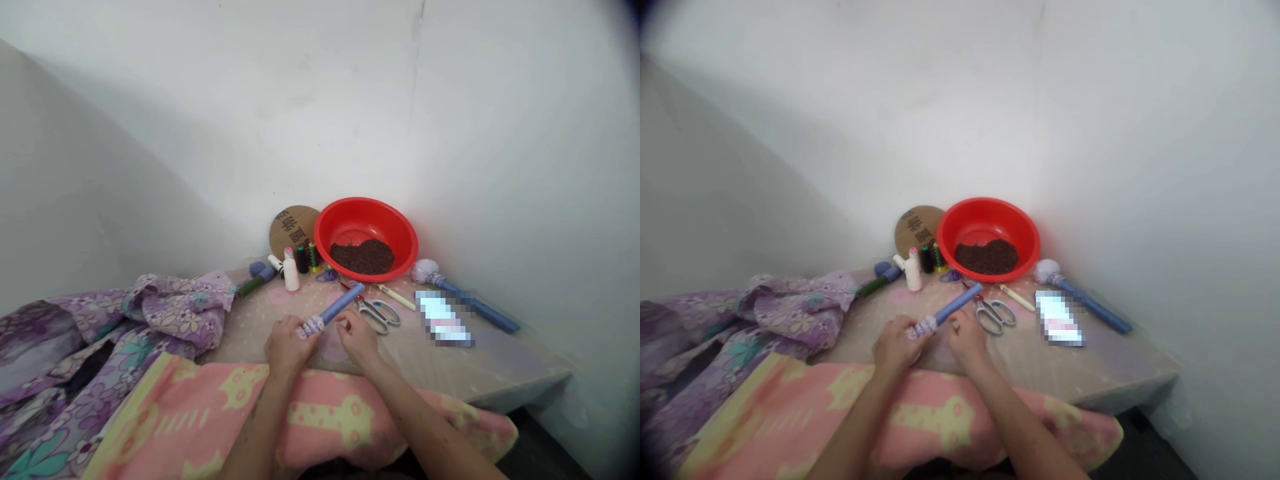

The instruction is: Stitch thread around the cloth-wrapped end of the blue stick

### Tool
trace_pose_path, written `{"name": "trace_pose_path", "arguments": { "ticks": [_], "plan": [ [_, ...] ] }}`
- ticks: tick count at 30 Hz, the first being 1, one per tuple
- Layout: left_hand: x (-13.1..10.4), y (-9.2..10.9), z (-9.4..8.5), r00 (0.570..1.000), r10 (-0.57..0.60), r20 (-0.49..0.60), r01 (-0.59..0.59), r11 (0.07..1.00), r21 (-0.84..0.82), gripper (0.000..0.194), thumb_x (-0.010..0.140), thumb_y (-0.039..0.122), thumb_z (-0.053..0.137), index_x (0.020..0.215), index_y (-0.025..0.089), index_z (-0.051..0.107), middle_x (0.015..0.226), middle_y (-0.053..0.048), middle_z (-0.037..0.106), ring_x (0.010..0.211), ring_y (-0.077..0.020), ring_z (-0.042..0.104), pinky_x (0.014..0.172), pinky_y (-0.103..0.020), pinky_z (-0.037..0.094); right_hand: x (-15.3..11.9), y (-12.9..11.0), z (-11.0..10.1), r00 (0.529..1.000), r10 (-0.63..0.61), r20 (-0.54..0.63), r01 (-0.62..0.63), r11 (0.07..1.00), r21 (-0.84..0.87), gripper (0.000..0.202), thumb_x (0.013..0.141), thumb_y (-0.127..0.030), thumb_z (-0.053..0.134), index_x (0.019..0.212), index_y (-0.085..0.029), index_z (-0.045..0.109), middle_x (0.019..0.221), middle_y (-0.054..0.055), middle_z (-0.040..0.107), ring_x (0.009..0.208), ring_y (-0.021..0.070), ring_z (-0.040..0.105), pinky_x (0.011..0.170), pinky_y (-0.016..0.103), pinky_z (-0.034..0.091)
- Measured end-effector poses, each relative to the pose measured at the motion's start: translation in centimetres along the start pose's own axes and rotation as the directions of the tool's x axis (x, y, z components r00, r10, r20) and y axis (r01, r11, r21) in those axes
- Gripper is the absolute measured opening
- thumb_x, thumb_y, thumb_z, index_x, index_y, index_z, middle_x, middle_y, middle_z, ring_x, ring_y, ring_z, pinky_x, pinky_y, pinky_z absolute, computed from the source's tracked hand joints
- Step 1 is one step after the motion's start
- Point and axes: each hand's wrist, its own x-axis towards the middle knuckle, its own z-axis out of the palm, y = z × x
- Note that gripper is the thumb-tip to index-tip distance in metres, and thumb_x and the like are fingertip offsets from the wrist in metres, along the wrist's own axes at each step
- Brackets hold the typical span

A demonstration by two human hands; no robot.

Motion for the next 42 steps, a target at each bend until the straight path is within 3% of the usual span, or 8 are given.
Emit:
{"name": "trace_pose_path", "arguments": {
  "ticks": [5, 13, 23, 28, 33, 35, 39, 42],
  "plan": [
    [0.0, 0.2, 0.1, 1.0, 0.028, -0.001, -0.028, 1.0, 0.001, 0.031, 0.06, 0.046, 0.059, 0.081, 0.024, 0.057, 0.081, 0.0, 0.056, 0.084, -0.0149, 0.048, 0.063, -0.023, 0.031, 0.6, -0.8, 0.0, 0.981, -0.18, 0.068, 0.185, 0.98, -0.071, 0.019, 0.068, -0.014, 0.047, 0.078, -0.019, 0.062, 0.084, 0.005, 0.056, 0.085, 0.0181, 0.047, 0.076, 0.029, 0.033],
    [0.0, 0.0, 0.3, 0.996, 0.086, 0.007, -0.086, 0.996, 0.008, 0.021, 0.065, 0.037, 0.055, 0.082, 0.024, 0.056, 0.084, 0.0, 0.057, 0.085, -0.0142, 0.047, 0.064, -0.022, 0.032, 1.9, -2.0, 1.5, 0.953, -0.218, 0.212, 0.251, 0.958, -0.14, 0.015, 0.073, -0.026, 0.052, 0.082, -0.025, 0.064, 0.093, 0.002, 0.058, 0.091, 0.0173, 0.046, 0.077, 0.029, 0.028],
    [-0.1, -0.2, 0.4, 0.983, 0.181, -0.001, -0.181, 0.983, -0.011, 0.017, 0.066, 0.031, 0.054, 0.08, 0.023, 0.057, 0.083, -0.001, 0.057, 0.085, -0.0153, 0.048, 0.064, -0.024, 0.033, 4.0, -3.3, 2.9, 0.933, -0.051, 0.355, 0.098, 0.989, -0.115, 0.008, 0.062, -0.015, 0.055, 0.058, -0.018, 0.061, 0.077, 0.003, 0.063, 0.075, 0.0158, 0.053, 0.066, 0.026, 0.034],
    [-0.1, -0.1, 0.3, 0.979, 0.204, 0.013, -0.203, 0.979, -0.019, 0.019, 0.064, 0.032, 0.056, 0.081, 0.022, 0.057, 0.083, -0.001, 0.057, 0.084, -0.0156, 0.048, 0.066, -0.024, 0.034, 4.7, -2.4, 4.4, 0.969, 0.077, 0.236, -0.112, 0.984, 0.138, 0.013, 0.063, -0.015, 0.051, 0.05, -0.016, 0.054, 0.055, -0.001, 0.057, 0.056, 0.011, 0.049, 0.052, 0.021, 0.033],
    [-0.2, -0.3, 0.4, 0.968, 0.248, -0.035, -0.249, 0.968, -0.016, 0.024, 0.061, 0.039, 0.059, 0.077, 0.022, 0.056, 0.08, 0.0, 0.057, 0.082, -0.0158, 0.049, 0.064, -0.024, 0.034, 5.6, -1.5, 3.7, 0.979, 0.087, 0.184, -0.133, 0.958, 0.255, 0.019, 0.068, -0.023, 0.046, 0.051, -0.016, 0.046, 0.051, -0.003, 0.051, 0.048, 0.0074, 0.043, 0.045, 0.018, 0.031],
    [-0.2, -0.4, 0.4, 0.972, 0.232, -0.038, -0.233, 0.972, -0.019, 0.024, 0.061, 0.04, 0.059, 0.077, 0.022, 0.056, 0.081, 0.0, 0.057, 0.082, -0.0156, 0.049, 0.063, -0.024, 0.034, 5.7, -1.9, 2.6, 0.976, 0.129, 0.176, -0.193, 0.888, 0.417, 0.016, 0.071, -0.027, 0.044, 0.059, -0.017, 0.045, 0.054, -0.003, 0.054, 0.041, 0.0056, 0.038, 0.04, 0.018, 0.028],
    [-0.2, -0.4, 0.3, 0.978, 0.208, -0.014, -0.209, 0.978, -0.022, 0.026, 0.061, 0.042, 0.059, 0.077, 0.023, 0.056, 0.081, 0.0, 0.057, 0.083, -0.0157, 0.049, 0.063, -0.024, 0.033, 6.1, -3.6, -0.3, 0.937, 0.216, 0.273, -0.348, 0.574, 0.741, 0.022, 0.073, -0.042, 0.042, 0.073, -0.02, 0.039, 0.049, -0.006, 0.052, 0.03, 0.0052, 0.032, 0.033, 0.018, 0.027],
    [-0.2, -0.2, 0.1, 0.983, 0.183, 0.009, -0.182, 0.983, -0.022, 0.027, 0.061, 0.044, 0.059, 0.078, 0.023, 0.057, 0.082, 0.0, 0.057, 0.084, -0.0157, 0.049, 0.063, -0.024, 0.033, 7.2, -4.2, -2.5, 0.972, 0.22, 0.082, -0.188, 0.519, 0.834, 0.023, 0.072, -0.043, 0.046, 0.073, -0.021, 0.04, 0.045, -0.009, 0.044, 0.037, 0.0069, 0.042, 0.044, 0.021, 0.039]
  ]
}}
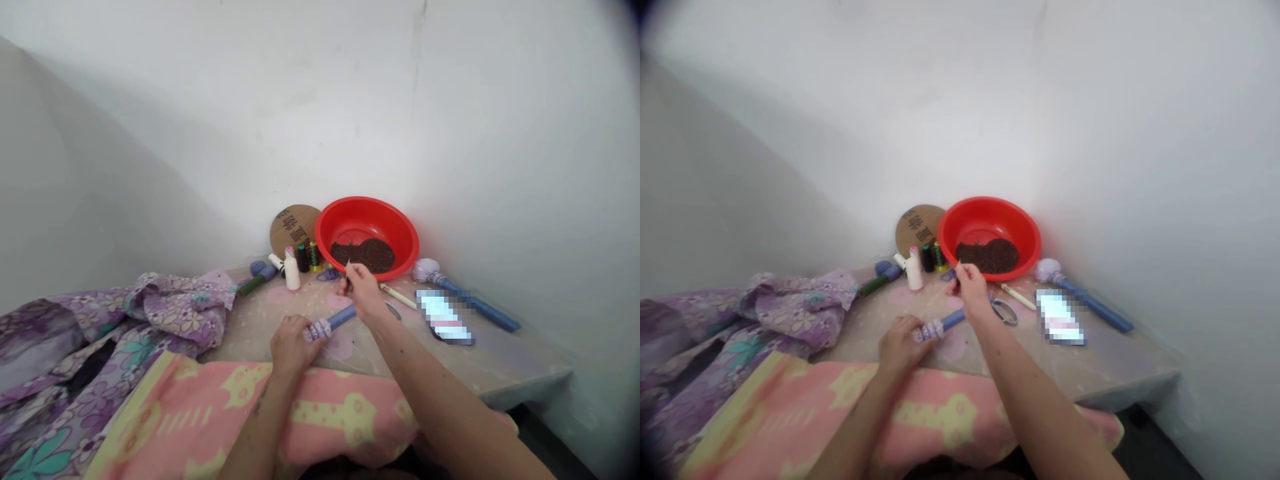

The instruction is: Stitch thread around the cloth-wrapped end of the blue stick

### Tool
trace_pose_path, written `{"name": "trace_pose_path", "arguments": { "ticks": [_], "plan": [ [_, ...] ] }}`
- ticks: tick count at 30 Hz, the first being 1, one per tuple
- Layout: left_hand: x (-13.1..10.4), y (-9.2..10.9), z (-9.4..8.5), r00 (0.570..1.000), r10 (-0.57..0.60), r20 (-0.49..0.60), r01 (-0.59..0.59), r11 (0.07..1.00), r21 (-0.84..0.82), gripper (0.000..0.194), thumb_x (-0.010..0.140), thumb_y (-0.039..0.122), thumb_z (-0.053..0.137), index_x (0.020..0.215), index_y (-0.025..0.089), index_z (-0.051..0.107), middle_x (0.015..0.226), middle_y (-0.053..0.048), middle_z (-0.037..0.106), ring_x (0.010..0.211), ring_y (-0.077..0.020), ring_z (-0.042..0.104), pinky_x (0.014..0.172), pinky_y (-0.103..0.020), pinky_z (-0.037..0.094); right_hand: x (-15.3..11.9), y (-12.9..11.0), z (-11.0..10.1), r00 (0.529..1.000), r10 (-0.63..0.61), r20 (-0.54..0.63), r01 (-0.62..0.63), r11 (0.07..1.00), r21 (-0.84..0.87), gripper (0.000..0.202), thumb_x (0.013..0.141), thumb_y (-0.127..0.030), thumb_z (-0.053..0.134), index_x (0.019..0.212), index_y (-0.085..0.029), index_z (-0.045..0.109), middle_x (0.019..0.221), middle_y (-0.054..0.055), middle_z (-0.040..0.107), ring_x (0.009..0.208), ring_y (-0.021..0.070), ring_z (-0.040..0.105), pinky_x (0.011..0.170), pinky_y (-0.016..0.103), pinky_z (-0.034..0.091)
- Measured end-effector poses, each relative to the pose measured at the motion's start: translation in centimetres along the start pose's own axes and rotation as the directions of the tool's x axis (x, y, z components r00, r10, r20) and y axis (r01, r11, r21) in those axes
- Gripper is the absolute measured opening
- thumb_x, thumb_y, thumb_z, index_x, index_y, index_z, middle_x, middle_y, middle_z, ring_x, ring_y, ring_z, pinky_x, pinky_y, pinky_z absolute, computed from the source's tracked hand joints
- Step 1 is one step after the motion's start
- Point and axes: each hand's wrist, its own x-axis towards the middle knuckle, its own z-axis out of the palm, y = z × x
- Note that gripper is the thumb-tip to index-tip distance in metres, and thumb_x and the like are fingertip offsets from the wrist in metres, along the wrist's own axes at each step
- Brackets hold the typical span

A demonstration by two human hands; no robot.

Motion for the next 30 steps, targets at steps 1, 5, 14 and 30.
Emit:
{"name": "trace_pose_path", "arguments": {
  "ticks": [1, 5, 14, 30],
  "plan": [
    [0.0, 0.0, -0.1, 1.0, -0.006, 0.002, 0.006, 1.0, -0.002, 0.028, 0.061, 0.044, 0.059, 0.079, 0.023, 0.057, 0.083, 0.0, 0.057, 0.085, -0.0157, 0.049, 0.063, -0.024, 0.033, 0.5, -0.7, -0.4, 0.993, -0.099, -0.07, 0.098, 0.995, -0.015, 0.023, 0.072, -0.042, 0.047, 0.073, -0.02, 0.042, 0.046, -0.009, 0.042, 0.04, 0.0069, 0.043, 0.049, 0.021, 0.041],
    [0.0, 0.2, -0.3, 0.999, -0.026, 0.019, 0.026, 1.0, -0.01, 0.028, 0.061, 0.044, 0.059, 0.08, 0.023, 0.057, 0.085, 0.0, 0.057, 0.087, -0.0159, 0.048, 0.064, -0.024, 0.032, 2.5, -3.1, -3.2, 0.827, -0.486, -0.284, 0.391, 0.859, -0.331, 0.024, 0.074, -0.04, 0.045, 0.079, -0.017, 0.052, 0.061, -0.002, 0.051, 0.059, 0.0096, 0.049, 0.062, 0.025, 0.041],
    [0.2, 0.2, -0.3, 0.999, -0.032, 0.042, 0.033, 0.999, -0.018, 0.028, 0.061, 0.042, 0.059, 0.081, 0.023, 0.058, 0.086, 0.0, 0.058, 0.087, -0.0158, 0.048, 0.066, -0.024, 0.033, 2.3, -1.8, -5.8, 0.881, -0.461, 0.109, 0.392, 0.581, -0.713, 0.024, 0.075, -0.033, 0.045, 0.075, -0.017, 0.063, 0.073, 0.003, 0.063, 0.069, 0.0148, 0.053, 0.067, 0.027, 0.038],
    [0.3, -0.2, 0.2, 0.999, -0.041, 0.017, 0.041, 0.999, -0.006, 0.027, 0.061, 0.042, 0.06, 0.08, 0.023, 0.058, 0.082, 0.0, 0.057, 0.084, -0.0153, 0.049, 0.064, -0.023, 0.034, -2.9, 4.1, -1.4, 0.797, -0.015, 0.604, 0.563, 0.379, -0.734, 0.011, 0.066, -0.02, 0.058, 0.072, -0.022, 0.066, 0.067, -0.001, 0.062, 0.068, 0.0131, 0.051, 0.075, 0.028, 0.03]
  ]
}}
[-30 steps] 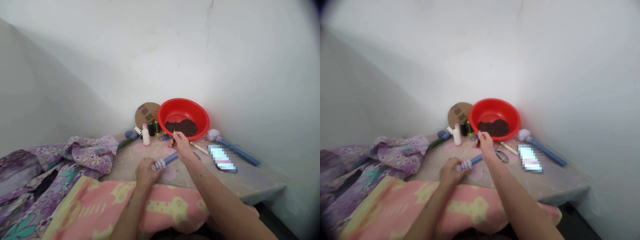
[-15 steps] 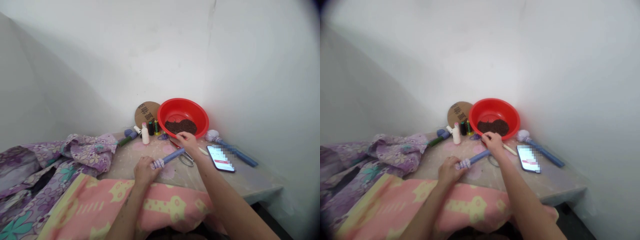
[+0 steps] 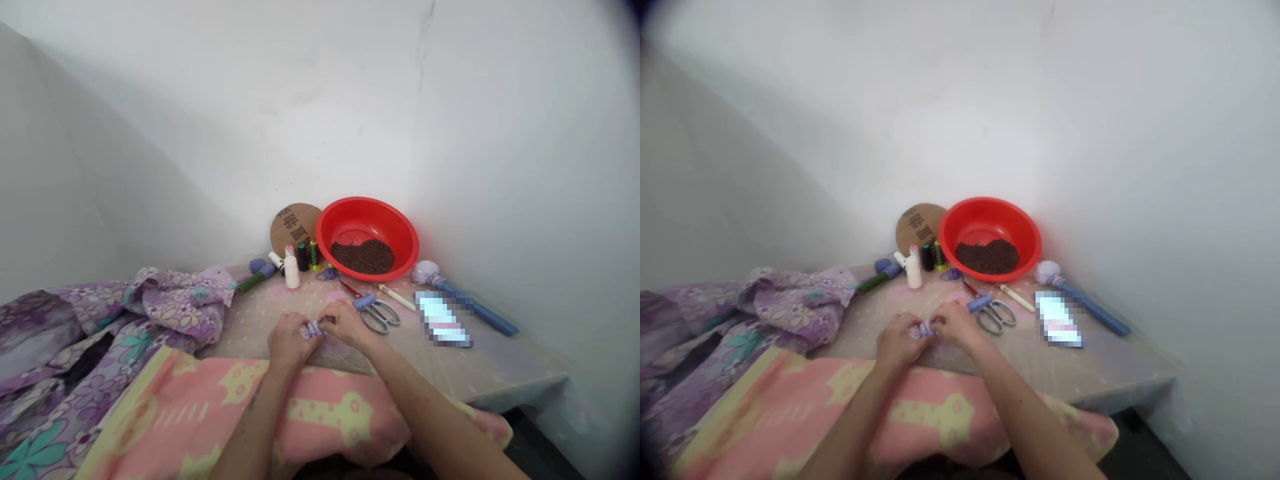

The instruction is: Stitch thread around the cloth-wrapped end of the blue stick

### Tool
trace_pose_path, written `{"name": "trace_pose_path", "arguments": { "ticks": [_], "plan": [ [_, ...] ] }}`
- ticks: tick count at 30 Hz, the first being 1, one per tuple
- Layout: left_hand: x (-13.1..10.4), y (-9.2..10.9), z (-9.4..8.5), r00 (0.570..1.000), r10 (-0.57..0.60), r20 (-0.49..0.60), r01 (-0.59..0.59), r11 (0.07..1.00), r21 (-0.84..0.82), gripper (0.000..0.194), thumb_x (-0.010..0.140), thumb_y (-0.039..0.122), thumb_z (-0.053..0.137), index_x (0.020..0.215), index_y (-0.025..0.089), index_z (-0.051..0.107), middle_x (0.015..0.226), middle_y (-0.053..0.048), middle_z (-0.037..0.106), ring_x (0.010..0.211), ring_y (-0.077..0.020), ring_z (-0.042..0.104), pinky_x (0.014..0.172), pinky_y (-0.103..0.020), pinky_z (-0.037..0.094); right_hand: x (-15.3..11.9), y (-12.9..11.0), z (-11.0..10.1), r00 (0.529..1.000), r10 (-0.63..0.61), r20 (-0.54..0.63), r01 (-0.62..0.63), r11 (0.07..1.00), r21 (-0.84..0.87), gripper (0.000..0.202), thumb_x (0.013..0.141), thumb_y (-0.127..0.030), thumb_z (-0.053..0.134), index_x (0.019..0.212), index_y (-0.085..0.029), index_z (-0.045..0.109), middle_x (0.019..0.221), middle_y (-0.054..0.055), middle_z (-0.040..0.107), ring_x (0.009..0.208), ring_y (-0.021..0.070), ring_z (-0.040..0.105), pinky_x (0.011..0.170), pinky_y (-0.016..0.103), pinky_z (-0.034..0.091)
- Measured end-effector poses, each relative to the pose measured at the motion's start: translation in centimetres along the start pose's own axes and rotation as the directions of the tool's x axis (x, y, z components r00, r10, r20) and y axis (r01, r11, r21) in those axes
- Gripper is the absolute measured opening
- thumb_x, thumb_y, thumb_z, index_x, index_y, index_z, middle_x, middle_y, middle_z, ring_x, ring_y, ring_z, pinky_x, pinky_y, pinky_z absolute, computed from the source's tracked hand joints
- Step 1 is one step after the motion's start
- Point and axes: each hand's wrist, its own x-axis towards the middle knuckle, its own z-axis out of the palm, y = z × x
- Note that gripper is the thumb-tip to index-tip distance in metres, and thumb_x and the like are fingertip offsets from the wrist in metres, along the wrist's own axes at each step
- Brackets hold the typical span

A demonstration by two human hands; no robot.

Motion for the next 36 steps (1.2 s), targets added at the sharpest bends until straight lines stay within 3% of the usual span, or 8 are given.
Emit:
{"name": "trace_pose_path", "arguments": {
  "ticks": [8, 15, 17, 19, 22, 24, 30, 36],
  "plan": [
    [-0.1, -0.1, -0.2, 1.0, -0.027, -0.009, 0.027, 0.999, -0.026, 0.03, 0.058, 0.044, 0.061, 0.081, 0.025, 0.058, 0.081, 0.001, 0.056, 0.082, -0.0139, 0.049, 0.065, -0.023, 0.033, 0.9, 1.0, -1.0, 0.951, 0.045, -0.307, -0.026, 0.998, 0.065, 0.013, 0.072, -0.023, 0.052, 0.065, -0.017, 0.061, 0.067, 0.002, 0.06, 0.068, 0.0143, 0.051, 0.068, 0.026, 0.033],
    [-0.1, -0.2, 0.0, 1.0, -0.012, -0.029, 0.011, 0.999, -0.033, 0.03, 0.057, 0.044, 0.062, 0.079, 0.024, 0.058, 0.08, 0.001, 0.056, 0.081, -0.0143, 0.049, 0.064, -0.023, 0.033, 1.2, 3.9, -6.6, 0.444, 0.329, -0.834, -0.221, 0.942, 0.253, 0.026, 0.076, -0.036, 0.044, 0.074, -0.014, 0.058, 0.073, 0.006, 0.057, 0.069, 0.016, 0.05, 0.065, 0.027, 0.037],
    [-0.1, -0.2, 0.0, 1.0, -0.011, -0.022, 0.011, 0.999, -0.032, 0.031, 0.057, 0.044, 0.062, 0.08, 0.024, 0.058, 0.081, 0.001, 0.057, 0.081, -0.0142, 0.049, 0.064, -0.023, 0.033, 1.0, 4.3, -7.2, 0.403, 0.357, -0.843, -0.243, 0.93, 0.277, 0.027, 0.075, -0.037, 0.045, 0.075, -0.014, 0.058, 0.072, 0.006, 0.058, 0.068, 0.0161, 0.05, 0.064, 0.027, 0.037],
    [-0.1, -0.2, 0.0, 1.0, -0.013, -0.016, 0.013, 0.999, -0.034, 0.031, 0.057, 0.044, 0.062, 0.081, 0.025, 0.058, 0.081, 0.002, 0.057, 0.081, -0.0137, 0.049, 0.064, -0.023, 0.032, 0.7, 4.2, -7.1, 0.495, 0.365, -0.789, -0.233, 0.93, 0.284, 0.027, 0.074, -0.038, 0.046, 0.074, -0.014, 0.059, 0.07, 0.005, 0.059, 0.066, 0.0159, 0.051, 0.062, 0.026, 0.038],
    [0.0, -0.2, -0.1, 1.0, -0.019, -0.013, 0.019, 0.999, -0.033, 0.031, 0.056, 0.044, 0.062, 0.08, 0.025, 0.058, 0.08, 0.002, 0.056, 0.08, -0.0133, 0.049, 0.063, -0.023, 0.032, 0.2, 3.3, -6.1, 0.765, 0.29, -0.575, -0.193, 0.955, 0.224, 0.026, 0.072, -0.037, 0.047, 0.067, -0.016, 0.061, 0.063, 0.003, 0.06, 0.06, 0.015, 0.051, 0.057, 0.024, 0.036],
    [0.0, -0.2, -0.1, 1.0, -0.025, -0.015, 0.025, 0.999, -0.027, 0.03, 0.057, 0.044, 0.062, 0.08, 0.025, 0.058, 0.08, 0.002, 0.056, 0.08, -0.0132, 0.049, 0.063, -0.022, 0.032, 0.0, 2.5, -5.3, 0.874, 0.217, -0.434, -0.176, 0.975, 0.135, 0.024, 0.071, -0.036, 0.049, 0.063, -0.017, 0.062, 0.061, 0.002, 0.06, 0.058, 0.0142, 0.051, 0.055, 0.024, 0.035],
    [0.0, -0.2, -0.1, 1.0, -0.027, -0.005, 0.027, 1.0, -0.013, 0.03, 0.058, 0.043, 0.061, 0.081, 0.025, 0.058, 0.081, 0.002, 0.056, 0.081, -0.0137, 0.049, 0.063, -0.022, 0.032, -0.1, 0.8, -3.1, 0.98, 0.024, -0.195, -0.028, 1.0, -0.013, 0.013, 0.068, -0.022, 0.055, 0.071, -0.019, 0.066, 0.062, 0.001, 0.062, 0.06, 0.0121, 0.051, 0.059, 0.023, 0.032],
    [0.0, -0.2, 0.0, 1.0, -0.024, -0.003, 0.024, 1.0, -0.01, 0.029, 0.06, 0.045, 0.059, 0.079, 0.024, 0.058, 0.08, 0.001, 0.057, 0.081, -0.014, 0.049, 0.063, -0.023, 0.033, -0.2, -0.3, -0.3, 0.998, -0.051, -0.035, 0.049, 0.997, -0.056, 0.015, 0.066, -0.018, 0.058, 0.079, -0.021, 0.066, 0.067, 0.0, 0.063, 0.066, 0.0128, 0.052, 0.066, 0.025, 0.031]
  ]
}}
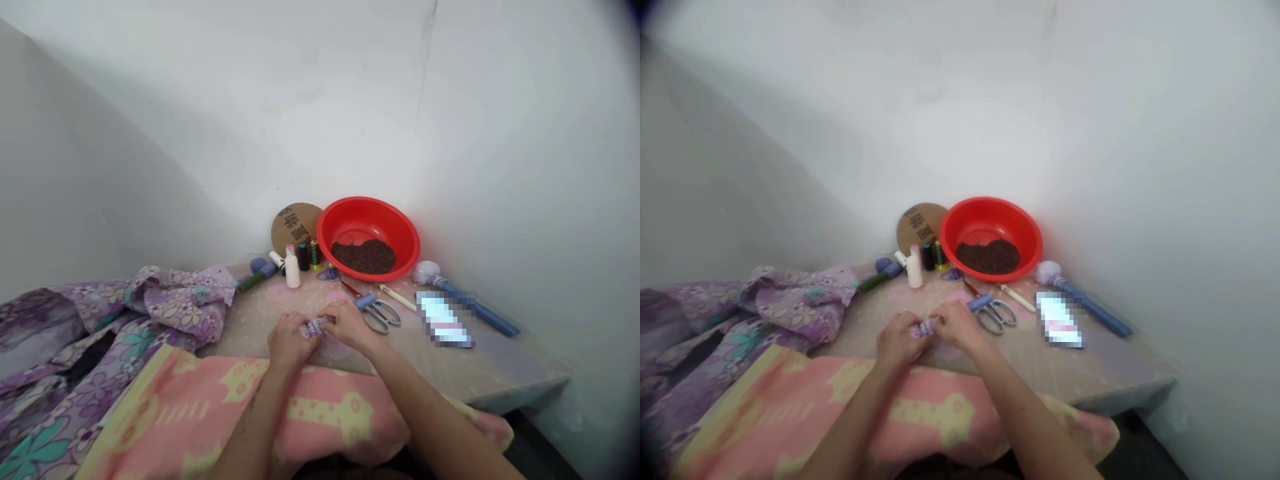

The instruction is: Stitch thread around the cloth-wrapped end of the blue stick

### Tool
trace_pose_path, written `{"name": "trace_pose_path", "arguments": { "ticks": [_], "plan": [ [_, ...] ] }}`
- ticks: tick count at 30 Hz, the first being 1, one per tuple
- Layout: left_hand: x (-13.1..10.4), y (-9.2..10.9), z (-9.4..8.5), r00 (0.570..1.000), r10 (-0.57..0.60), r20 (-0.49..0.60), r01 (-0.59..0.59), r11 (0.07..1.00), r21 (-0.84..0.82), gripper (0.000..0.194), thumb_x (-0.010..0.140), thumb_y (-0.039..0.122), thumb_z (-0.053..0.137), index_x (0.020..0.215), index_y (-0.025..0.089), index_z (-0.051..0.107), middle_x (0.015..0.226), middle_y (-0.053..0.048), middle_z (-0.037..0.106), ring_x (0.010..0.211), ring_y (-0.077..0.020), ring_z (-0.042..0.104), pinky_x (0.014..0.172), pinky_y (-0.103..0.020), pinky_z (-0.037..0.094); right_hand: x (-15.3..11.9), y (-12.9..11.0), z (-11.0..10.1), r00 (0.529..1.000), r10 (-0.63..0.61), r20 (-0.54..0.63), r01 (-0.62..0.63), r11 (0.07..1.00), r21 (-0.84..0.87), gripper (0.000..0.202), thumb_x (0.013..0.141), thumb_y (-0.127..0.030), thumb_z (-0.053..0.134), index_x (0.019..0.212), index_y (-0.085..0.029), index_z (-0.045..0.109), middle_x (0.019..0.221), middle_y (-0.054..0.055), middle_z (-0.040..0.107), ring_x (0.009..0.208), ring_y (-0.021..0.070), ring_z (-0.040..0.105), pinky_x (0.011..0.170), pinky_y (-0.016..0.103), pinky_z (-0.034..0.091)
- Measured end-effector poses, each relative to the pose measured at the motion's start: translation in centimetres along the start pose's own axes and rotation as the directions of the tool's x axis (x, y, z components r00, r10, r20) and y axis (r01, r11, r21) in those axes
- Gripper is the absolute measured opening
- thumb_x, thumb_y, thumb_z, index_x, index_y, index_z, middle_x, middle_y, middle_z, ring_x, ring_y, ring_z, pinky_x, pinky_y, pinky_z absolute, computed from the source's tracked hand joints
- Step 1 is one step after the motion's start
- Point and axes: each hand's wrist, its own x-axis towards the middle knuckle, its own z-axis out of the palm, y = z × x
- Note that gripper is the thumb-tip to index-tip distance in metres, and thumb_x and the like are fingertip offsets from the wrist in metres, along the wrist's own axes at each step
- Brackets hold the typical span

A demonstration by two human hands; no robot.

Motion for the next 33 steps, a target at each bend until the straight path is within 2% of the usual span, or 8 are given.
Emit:
{"name": "trace_pose_path", "arguments": {
  "ticks": [4, 7, 13, 21, 22, 27, 30, 33],
  "plan": [
    [0.0, -0.1, 0.1, 1.0, 0.015, -0.015, -0.015, 1.0, -0.003, 0.029, 0.059, 0.045, 0.06, 0.079, 0.024, 0.058, 0.08, 0.002, 0.057, 0.08, -0.014, 0.049, 0.063, -0.023, 0.032, 0.2, -0.2, 0.5, 0.998, 0.016, -0.058, -0.018, 0.999, -0.047, 0.007, 0.068, -0.018, 0.057, 0.066, -0.018, 0.063, 0.067, 0.001, 0.062, 0.071, 0.0141, 0.052, 0.069, 0.026, 0.03],
    [-0.1, 0.0, 0.0, 1.0, -0.002, -0.013, 0.002, 1.0, -0.007, 0.032, 0.058, 0.046, 0.06, 0.081, 0.025, 0.058, 0.08, 0.001, 0.056, 0.081, -0.0141, 0.049, 0.062, -0.023, 0.032, 0.4, 0.0, -0.2, 0.981, 0.062, -0.184, -0.068, 0.997, -0.028, 0.008, 0.07, -0.02, 0.055, 0.065, -0.017, 0.061, 0.068, 0.001, 0.061, 0.071, 0.014, 0.051, 0.066, 0.026, 0.03],
    [-0.2, 0.4, -0.6, 0.999, -0.027, 0.025, 0.027, 1.0, -0.016, 0.032, 0.058, 0.045, 0.06, 0.082, 0.025, 0.058, 0.082, 0.002, 0.057, 0.083, -0.0136, 0.05, 0.063, -0.022, 0.032, 0.7, 1.0, -2.5, 0.858, 0.177, -0.482, -0.179, 0.983, 0.042, 0.014, 0.073, -0.025, 0.051, 0.064, -0.017, 0.058, 0.064, 0.002, 0.057, 0.066, 0.0146, 0.049, 0.062, 0.026, 0.031],
    [-0.2, 0.3, -0.3, 1.0, -0.011, -0.006, 0.011, 1.0, -0.028, 0.03, 0.057, 0.044, 0.062, 0.079, 0.024, 0.057, 0.08, 0.002, 0.056, 0.082, -0.0139, 0.049, 0.065, -0.023, 0.033, 0.3, 1.1, -4.8, 0.731, 0.234, -0.641, -0.137, 0.97, 0.199, 0.018, 0.076, -0.03, 0.046, 0.066, -0.017, 0.055, 0.064, 0.001, 0.052, 0.064, 0.0137, 0.046, 0.06, 0.025, 0.034],
    [-0.2, 0.2, -0.3, 1.0, -0.008, -0.007, 0.008, 1.0, -0.028, 0.03, 0.057, 0.044, 0.062, 0.079, 0.024, 0.057, 0.079, 0.002, 0.056, 0.082, -0.0138, 0.049, 0.065, -0.022, 0.033, 0.2, 1.1, -5.2, 0.737, 0.236, -0.633, -0.114, 0.967, 0.228, 0.019, 0.076, -0.031, 0.046, 0.066, -0.017, 0.054, 0.062, 0.0, 0.051, 0.062, 0.013, 0.046, 0.058, 0.025, 0.034],
    [-0.2, 0.2, -0.3, 1.0, 0.002, -0.015, -0.003, 0.999, -0.033, 0.03, 0.058, 0.044, 0.061, 0.08, 0.024, 0.058, 0.081, 0.002, 0.056, 0.081, -0.0136, 0.05, 0.064, -0.022, 0.033, -0.6, 0.9, -6.3, 0.828, 0.216, -0.518, -0.035, 0.941, 0.336, 0.029, 0.073, -0.034, 0.05, 0.051, -0.017, 0.047, 0.05, -0.003, 0.041, 0.05, 0.0092, 0.038, 0.05, 0.022, 0.031],
    [-0.2, 0.3, -0.4, 1.0, -0.003, -0.005, 0.002, 1.0, -0.03, 0.03, 0.058, 0.045, 0.061, 0.08, 0.024, 0.058, 0.081, 0.001, 0.056, 0.082, -0.0138, 0.05, 0.063, -0.022, 0.033, -0.5, 0.7, -6.1, 0.838, 0.239, -0.49, -0.07, 0.938, 0.339, 0.02, 0.069, -0.034, 0.055, 0.058, -0.017, 0.053, 0.052, -0.003, 0.044, 0.051, 0.0094, 0.039, 0.049, 0.021, 0.031],
    [-0.2, 0.4, -0.5, 1.0, -0.005, 0.008, 0.005, 1.0, -0.017, 0.031, 0.059, 0.046, 0.06, 0.082, 0.024, 0.058, 0.082, 0.001, 0.056, 0.083, -0.0145, 0.049, 0.064, -0.023, 0.033, -0.4, 0.5, -5.1, 0.891, 0.227, -0.393, -0.108, 0.948, 0.301, 0.015, 0.07, -0.03, 0.052, 0.07, -0.017, 0.059, 0.058, -0.001, 0.052, 0.054, 0.0107, 0.044, 0.051, 0.022, 0.033]
  ]
}}
